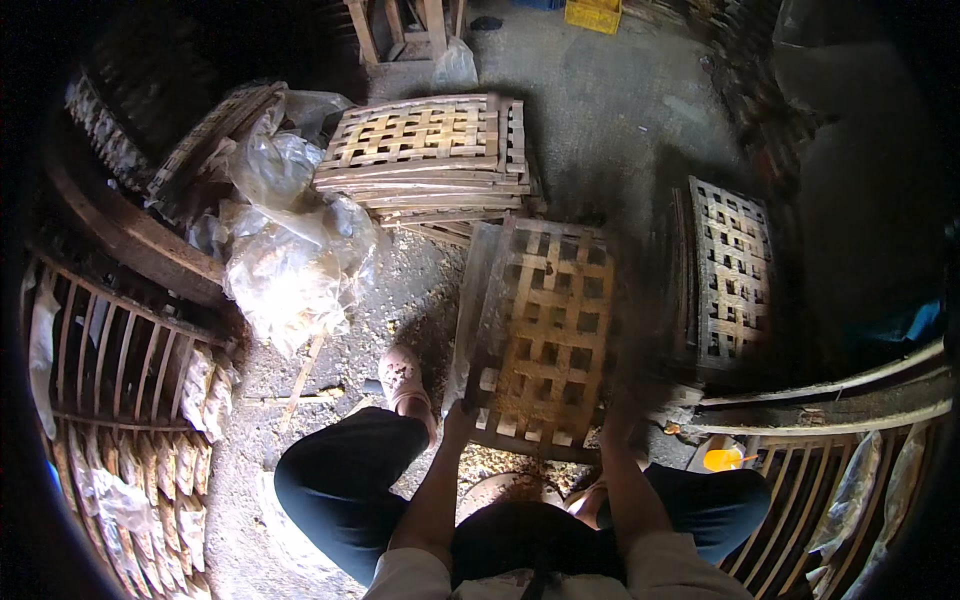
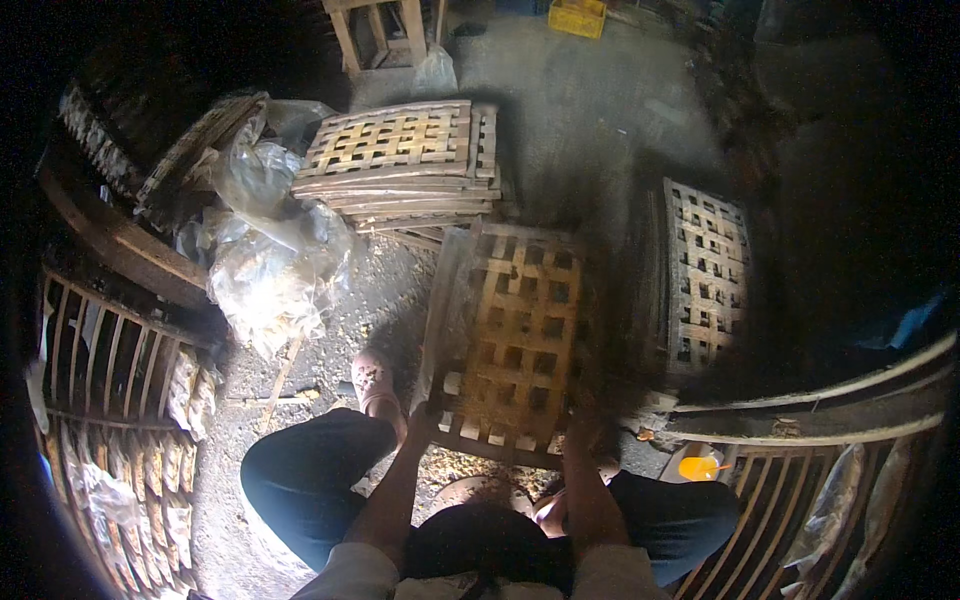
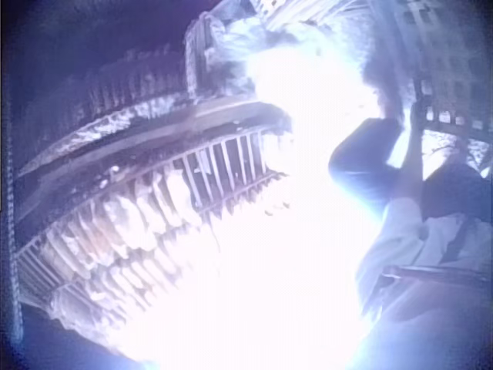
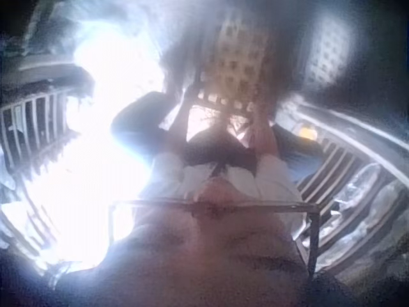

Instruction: The person sits on the floor and assembles wooden lattice trays by hand. They pick up trays, align and press the slats together, and place plastic bags over the trays to protect them.

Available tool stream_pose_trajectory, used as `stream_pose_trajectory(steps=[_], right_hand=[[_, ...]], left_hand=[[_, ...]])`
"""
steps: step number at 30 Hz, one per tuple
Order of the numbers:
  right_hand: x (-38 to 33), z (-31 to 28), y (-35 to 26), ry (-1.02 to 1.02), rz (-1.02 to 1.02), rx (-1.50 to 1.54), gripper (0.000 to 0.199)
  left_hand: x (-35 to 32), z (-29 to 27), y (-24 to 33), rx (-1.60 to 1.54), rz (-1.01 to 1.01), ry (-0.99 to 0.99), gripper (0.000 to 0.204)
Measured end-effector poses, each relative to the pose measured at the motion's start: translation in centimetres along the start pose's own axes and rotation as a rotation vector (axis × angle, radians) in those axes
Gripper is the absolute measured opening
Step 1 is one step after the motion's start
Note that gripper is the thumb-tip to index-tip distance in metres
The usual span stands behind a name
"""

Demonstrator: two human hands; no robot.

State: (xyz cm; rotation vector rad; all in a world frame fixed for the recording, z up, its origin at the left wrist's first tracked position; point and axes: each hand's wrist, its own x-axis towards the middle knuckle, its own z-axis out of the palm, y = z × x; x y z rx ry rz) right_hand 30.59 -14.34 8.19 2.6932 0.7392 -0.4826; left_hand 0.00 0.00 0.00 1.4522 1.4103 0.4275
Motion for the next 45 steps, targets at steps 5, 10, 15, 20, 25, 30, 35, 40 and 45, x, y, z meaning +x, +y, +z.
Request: stream_pose_trajectory(steps=[5, 10, 15, 20, 25, 30, 35, 40, 45], right_hand=[[5.9, 6.5, -3.9, 0.256, 0.232, 0.934, 0.036], [5.3, 4.2, -5.8, 0.056, 0.124, 0.775, 0.048], [4.4, 2.7, -5.7, -0.033, 0.060, 0.714, 0.049], [4.0, 3.1, -5.2, -0.003, 0.121, 0.804, 0.054], [5.3, 5.6, -5.8, 0.146, 0.036, 0.459, 0.047], [4.1, 5.0, -6.7, 0.486, -0.030, 0.296, 0.045], [4.7, 7.4, -4.2, 0.324, -0.160, 0.476, 0.045], [4.4, 8.5, -3.8, 0.293, -0.256, 0.463, 0.045], [3.2, 9.9, -3.4, 0.319, -0.312, 0.459, 0.045]], left_hand=[[2.6, -2.3, 8.1, 0.264, 0.022, 0.108, 0.042], [4.1, -1.8, 3.2, 0.493, 0.083, 0.088, 0.051], [3.8, -1.1, 0.7, 0.447, 0.033, 0.017, 0.056], [3.4, -1.2, -0.5, 0.468, 0.040, 0.048, 0.058], [3.0, -1.6, -0.4, 0.773, 0.174, 0.058, 0.067], [5.5, -3.4, 8.3, 0.563, 0.249, 0.005, 0.050], [-2.1, -10.5, 33.8, -0.725, 0.513, -0.153, 0.020], [-17.1, -18.4, 44.5, -1.236, 1.414, -0.522, 0.014], [-23.4, -20.4, 45.6, -1.126, 1.544, -0.725, 0.018]])
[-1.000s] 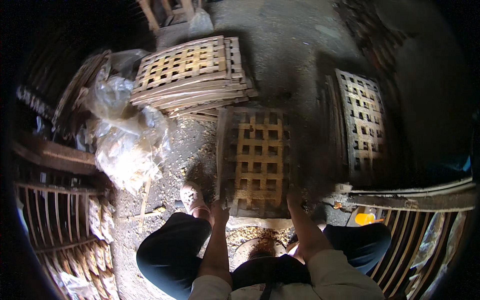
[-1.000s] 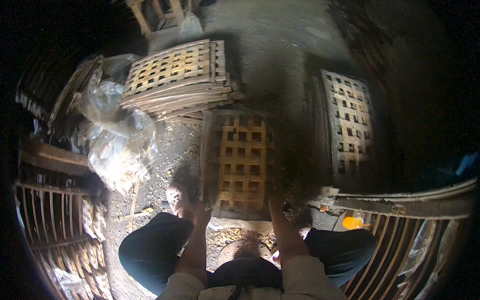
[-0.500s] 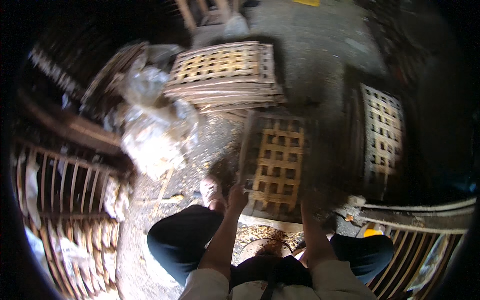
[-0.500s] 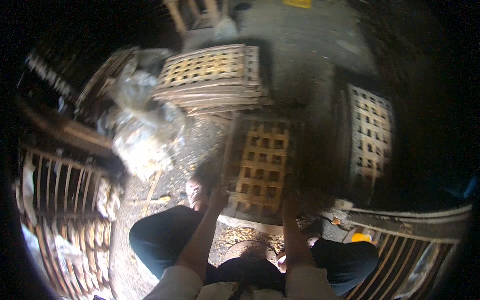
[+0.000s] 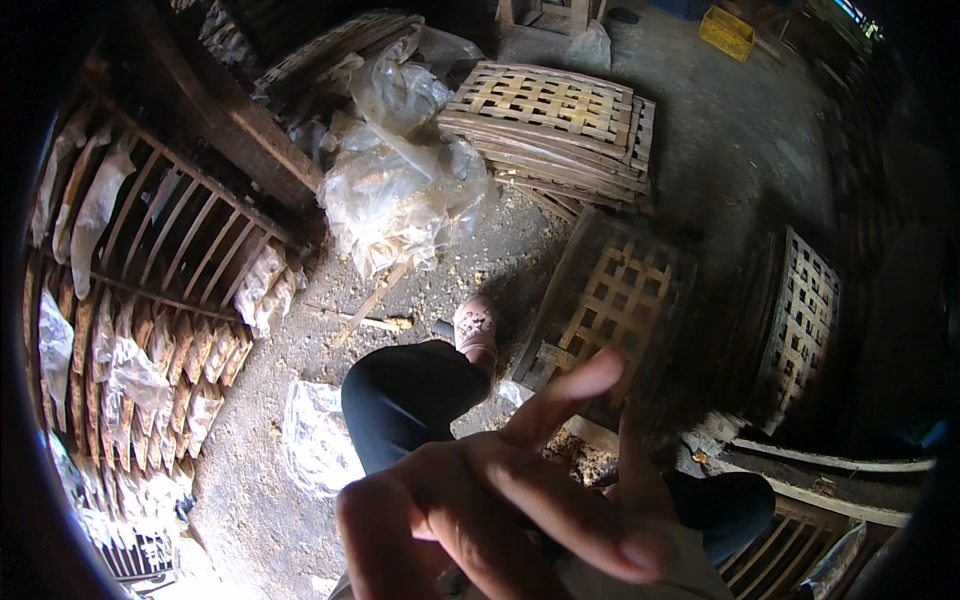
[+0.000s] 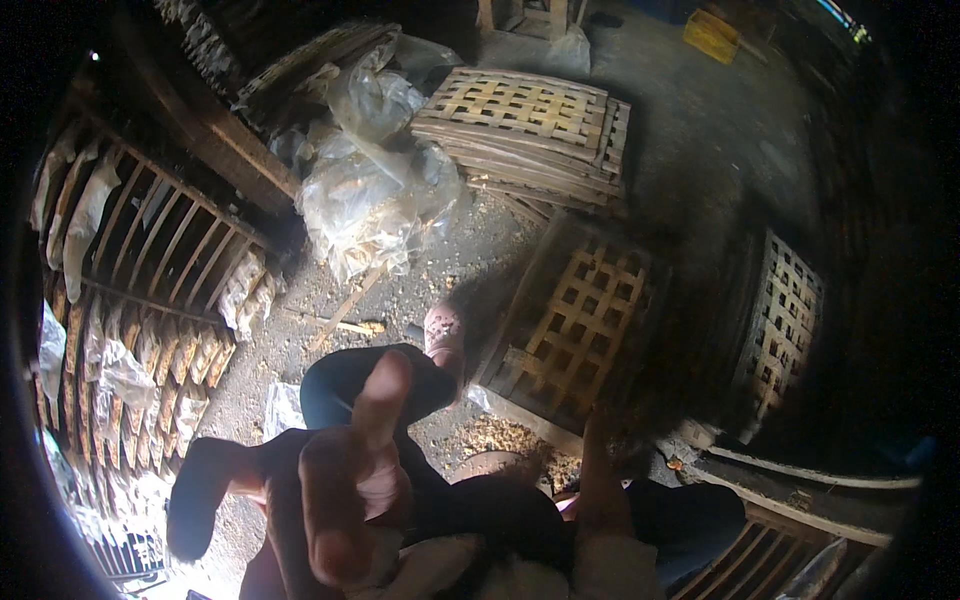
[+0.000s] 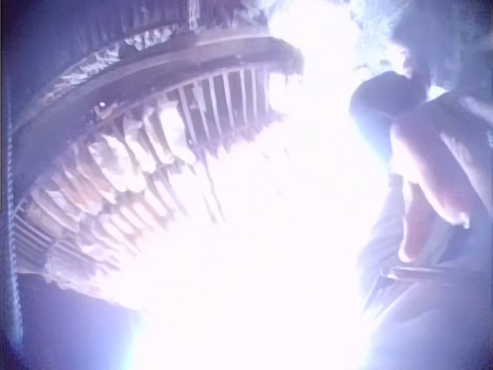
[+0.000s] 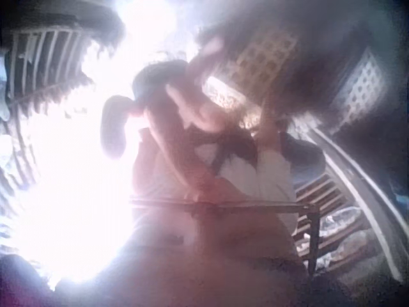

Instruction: The person sits on the floor and assembles wooden lattice trays by hand. They pick up trays, align and press the slats together, and place plastic bags over the trays to protect them.

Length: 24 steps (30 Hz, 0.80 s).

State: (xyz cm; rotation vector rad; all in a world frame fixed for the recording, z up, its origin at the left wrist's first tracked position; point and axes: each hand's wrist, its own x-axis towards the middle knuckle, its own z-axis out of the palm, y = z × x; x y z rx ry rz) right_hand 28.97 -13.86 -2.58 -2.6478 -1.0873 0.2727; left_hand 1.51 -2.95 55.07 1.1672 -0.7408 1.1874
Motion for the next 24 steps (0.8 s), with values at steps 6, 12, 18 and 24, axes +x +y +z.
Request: stream_pose_trajectory(steps=[6, 12, 18, 24], right_hand=[[-1.4, 0.8, -1.6, -0.191, 0.118, 0.241, 0.045], [-3.3, 3.0, 3.3, -0.099, -0.066, 0.032, 0.039], [-3.6, -5.3, 2.9, -0.020, 0.018, 0.111, 0.030], [-2.3, -13.8, -2.1, -0.048, 0.250, 0.868, 0.030]], left_hand=[[-0.8, 0.6, 4.6, 0.091, -0.023, -0.013, 0.023], [-1.3, -3.1, 7.8, 0.141, -0.065, -0.058, 0.028], [-4.9, -19.6, 9.4, 0.745, -0.329, 0.135, 0.033], [-22.2, -50.3, 3.2, 1.575, -1.029, 0.391, 0.046]])
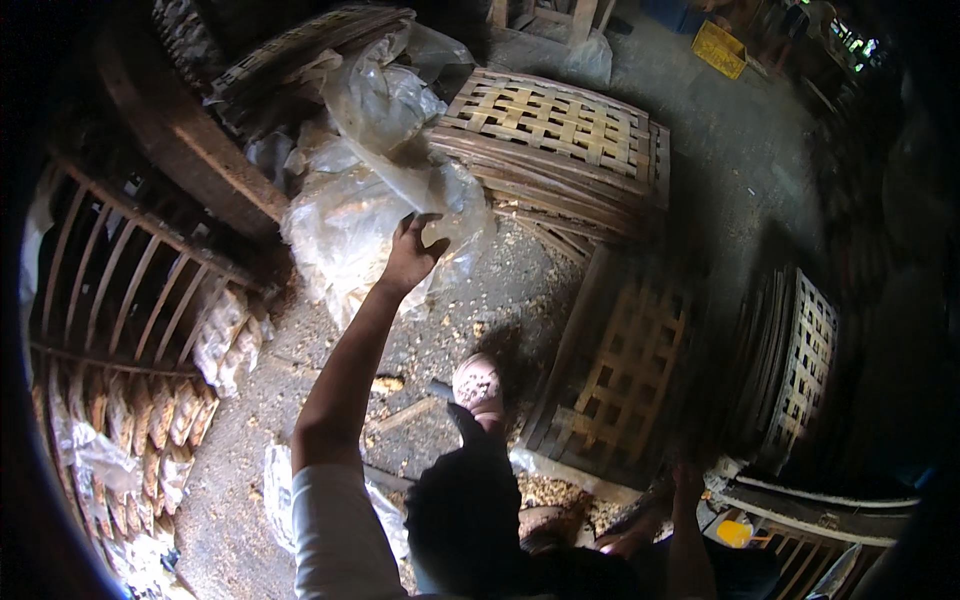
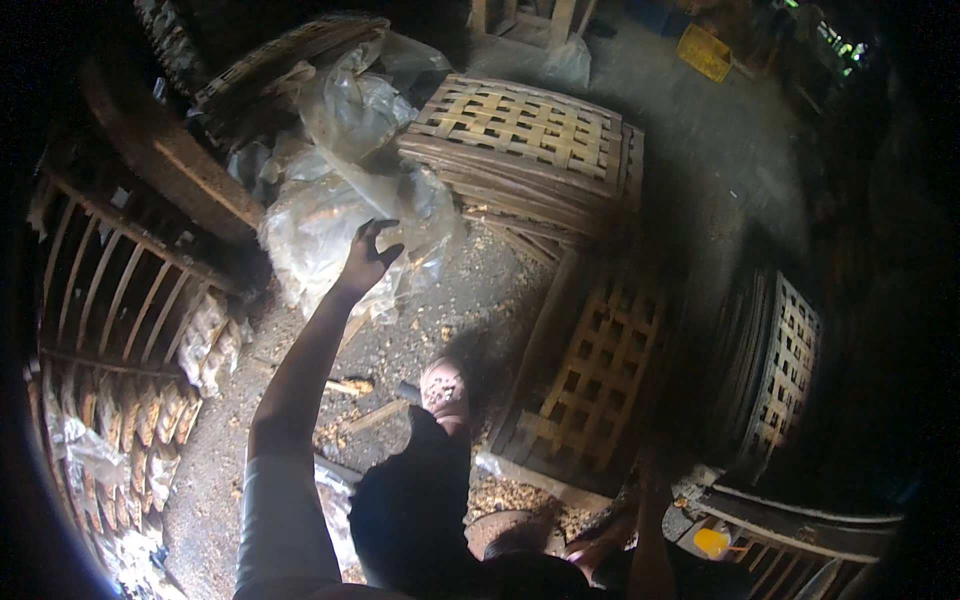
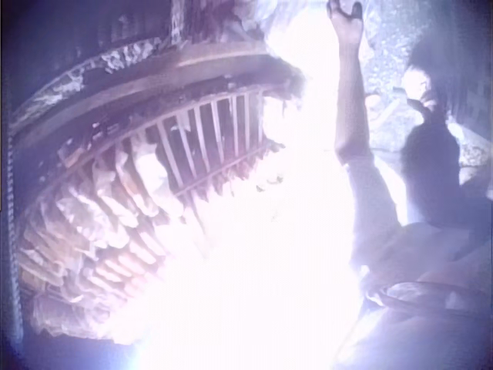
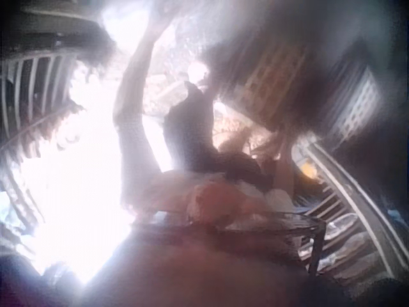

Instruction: The person sits on the floor and assembles wooden lattice trays by hand. They pick up trays, align and press the slats together, and place plastic bags over the trays to protect them.

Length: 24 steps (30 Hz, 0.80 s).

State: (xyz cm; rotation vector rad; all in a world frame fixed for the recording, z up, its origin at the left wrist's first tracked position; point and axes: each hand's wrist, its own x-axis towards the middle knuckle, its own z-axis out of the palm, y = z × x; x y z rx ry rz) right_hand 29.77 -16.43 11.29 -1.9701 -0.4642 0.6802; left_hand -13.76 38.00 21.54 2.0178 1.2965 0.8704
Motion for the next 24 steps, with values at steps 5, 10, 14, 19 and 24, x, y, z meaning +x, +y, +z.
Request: stream_pose_trajectory(steps=[5, 10, 14, 19, 24], right_hand=[[-0.2, -1.3, -2.5, -0.020, 0.022, -0.366, 0.030], [0.0, -4.0, 1.3, -0.016, 0.009, -0.583, 0.030], [-0.5, -2.2, -0.4, -0.020, 0.014, -0.519, 0.027], [0.2, -0.3, -1.4, -0.052, 0.031, -0.352, 0.028], [-1.3, 0.5, -8.2, -0.054, -0.007, -0.637, 0.031]], left_hand=[[6.8, 7.7, -11.5, 0.489, -0.379, -0.115, 0.069], [11.1, 9.7, -16.9, 0.629, -0.642, -0.117, 0.074], [12.2, 7.5, -18.7, 0.462, -0.628, 0.006, 0.057], [12.7, 4.2, -17.3, -0.159, -0.305, 0.450, 0.043], [12.9, -0.8, -6.9, -0.623, -0.085, 0.483, 0.042]])
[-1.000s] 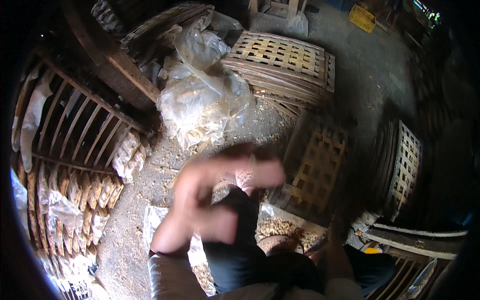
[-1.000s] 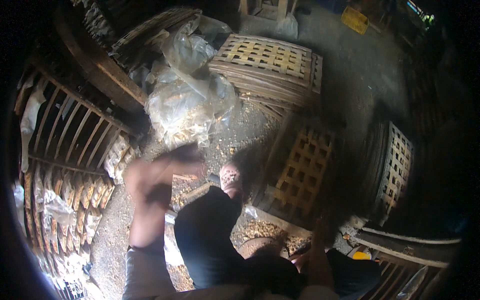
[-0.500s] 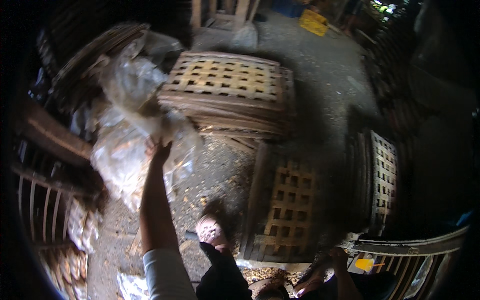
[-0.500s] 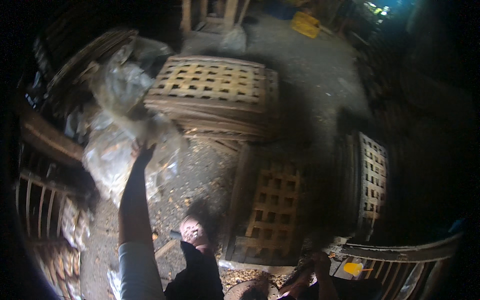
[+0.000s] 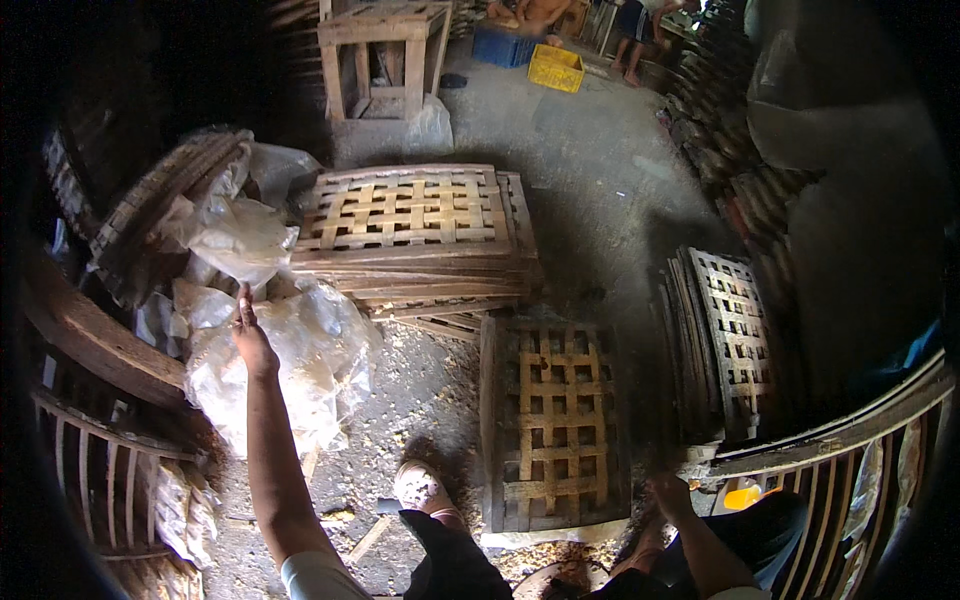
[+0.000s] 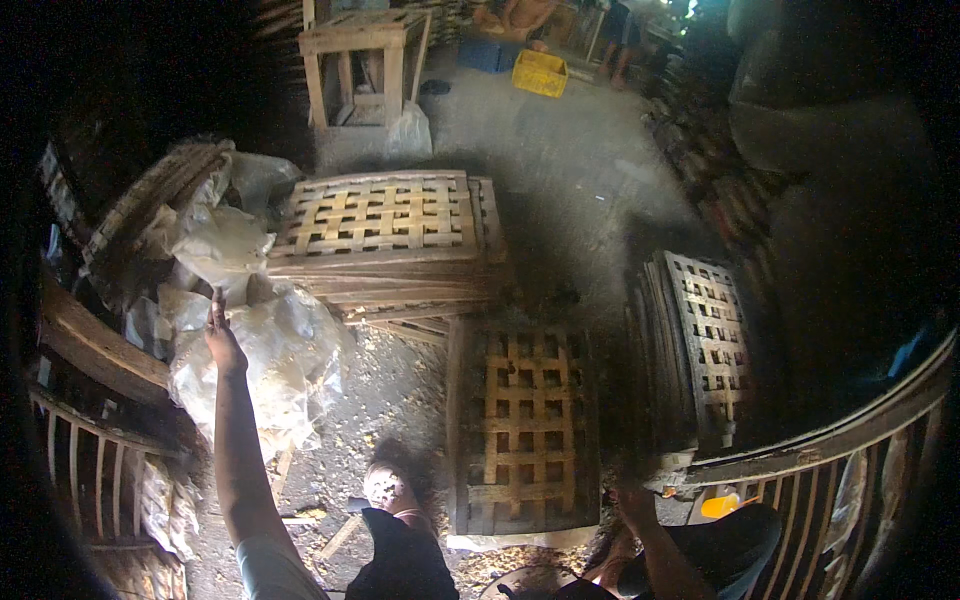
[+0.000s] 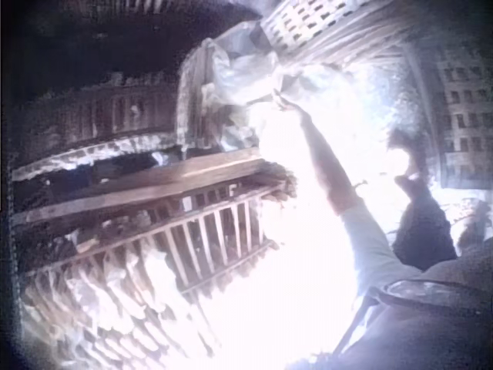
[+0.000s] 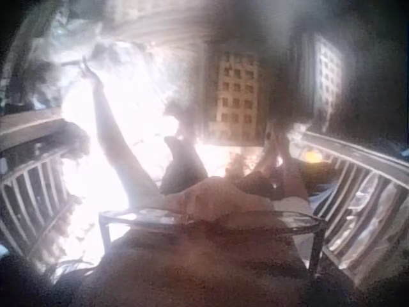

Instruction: The person sits on the floor and assembles wooden lattice trays by hand. They pick up trays, align and press the slats together, and place plastic bags over the trays to protect them.

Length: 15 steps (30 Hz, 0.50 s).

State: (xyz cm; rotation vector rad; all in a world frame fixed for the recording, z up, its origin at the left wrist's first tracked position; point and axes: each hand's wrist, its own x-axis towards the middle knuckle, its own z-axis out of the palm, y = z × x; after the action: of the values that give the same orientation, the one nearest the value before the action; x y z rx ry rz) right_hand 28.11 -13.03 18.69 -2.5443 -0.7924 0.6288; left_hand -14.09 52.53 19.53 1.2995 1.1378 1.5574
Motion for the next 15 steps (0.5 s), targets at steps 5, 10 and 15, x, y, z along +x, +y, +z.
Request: stream_pose_trajectory(steps=[5, 10, 15], right_hand=[[0.4, -0.6, 2.6, 0.037, -0.212, -0.034, 0.033], [-3.7, -4.1, -2.1, 0.069, -0.141, 0.379, 0.035], [-5.1, -5.5, 0.6, -0.028, -0.132, 0.179, 0.033]], left_hand=[[3.3, -4.3, 6.6, -0.270, 0.007, 0.002, 0.040], [4.0, -5.2, 14.3, -0.246, -0.105, 0.058, 0.039], [4.0, -4.3, 10.2, -0.120, -0.467, 0.183, 0.049]])
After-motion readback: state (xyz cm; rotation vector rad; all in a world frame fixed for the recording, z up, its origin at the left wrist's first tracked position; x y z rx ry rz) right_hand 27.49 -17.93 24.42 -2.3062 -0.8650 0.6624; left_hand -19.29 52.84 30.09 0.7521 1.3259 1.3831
